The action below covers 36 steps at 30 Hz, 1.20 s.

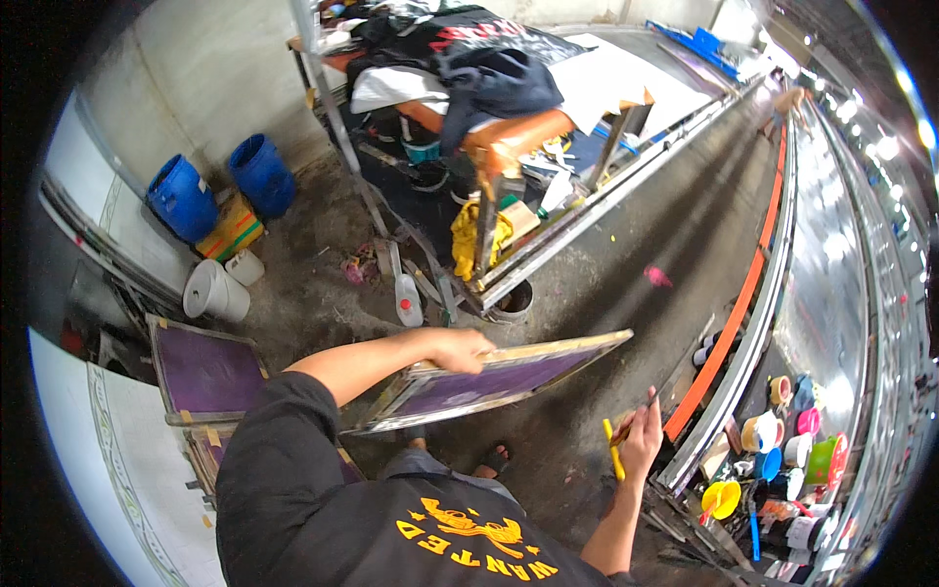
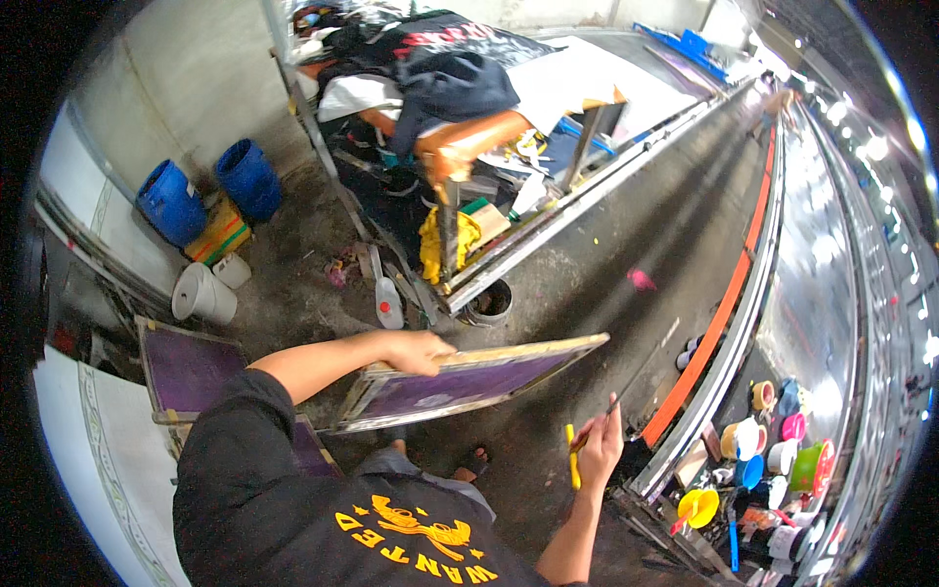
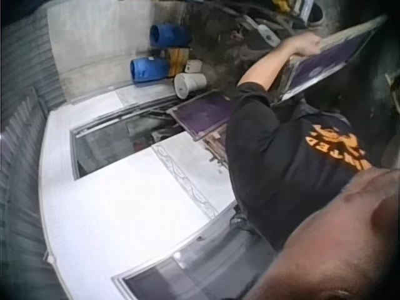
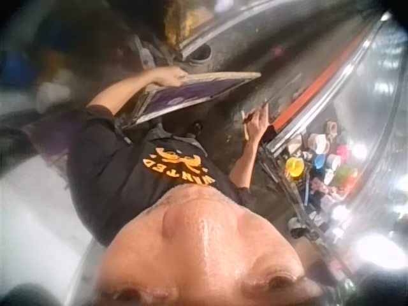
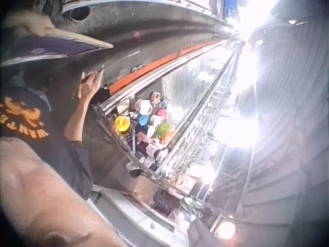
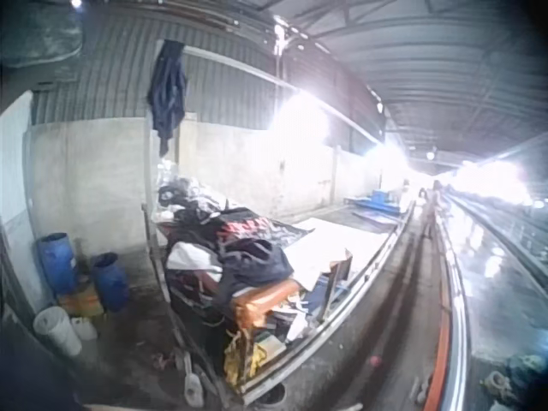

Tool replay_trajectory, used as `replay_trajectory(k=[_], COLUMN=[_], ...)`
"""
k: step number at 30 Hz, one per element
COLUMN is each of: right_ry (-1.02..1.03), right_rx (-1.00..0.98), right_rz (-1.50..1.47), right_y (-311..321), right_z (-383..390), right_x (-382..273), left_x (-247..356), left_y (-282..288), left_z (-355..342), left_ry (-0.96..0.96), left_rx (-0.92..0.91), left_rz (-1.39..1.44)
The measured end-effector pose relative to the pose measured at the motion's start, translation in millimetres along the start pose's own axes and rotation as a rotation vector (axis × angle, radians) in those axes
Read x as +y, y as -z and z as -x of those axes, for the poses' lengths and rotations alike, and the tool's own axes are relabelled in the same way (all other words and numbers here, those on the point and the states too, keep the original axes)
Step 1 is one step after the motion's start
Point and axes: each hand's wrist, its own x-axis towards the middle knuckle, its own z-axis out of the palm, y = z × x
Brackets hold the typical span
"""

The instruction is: The person aligns a purple screen printing frame over a white t-shirt, uses a squeegee to pull ink across the mesh, and lifts the frame to reveal the printed design. The person repeats this process on multiple shirts and later cleans the screen with a spray bottle and cloth.

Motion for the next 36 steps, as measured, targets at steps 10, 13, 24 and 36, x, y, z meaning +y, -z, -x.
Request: replay_trajectory(k=[10,13,24,36], right_ry=[0.451,0.46,0.726,0.7], right_rx=[-0.112,-0.073,-0.14,-0.423], right_rz=[0.188,0.133,0.559,0.604], right_y=[-184,-217,-266,-344], right_z=[-101,-146,-323,-577], right_x=[-174,-209,-285,-222], left_x=[-60,-89,-171,-198], left_y=[-41,-38,23,111], left_z=[212,244,316,328], left_ry=[0.145,0.12,0.145,0.378], left_rx=[-0.029,0.006,-0.003,-0.089], left_rz=[0.038,0.057,-0.006,-0.004])
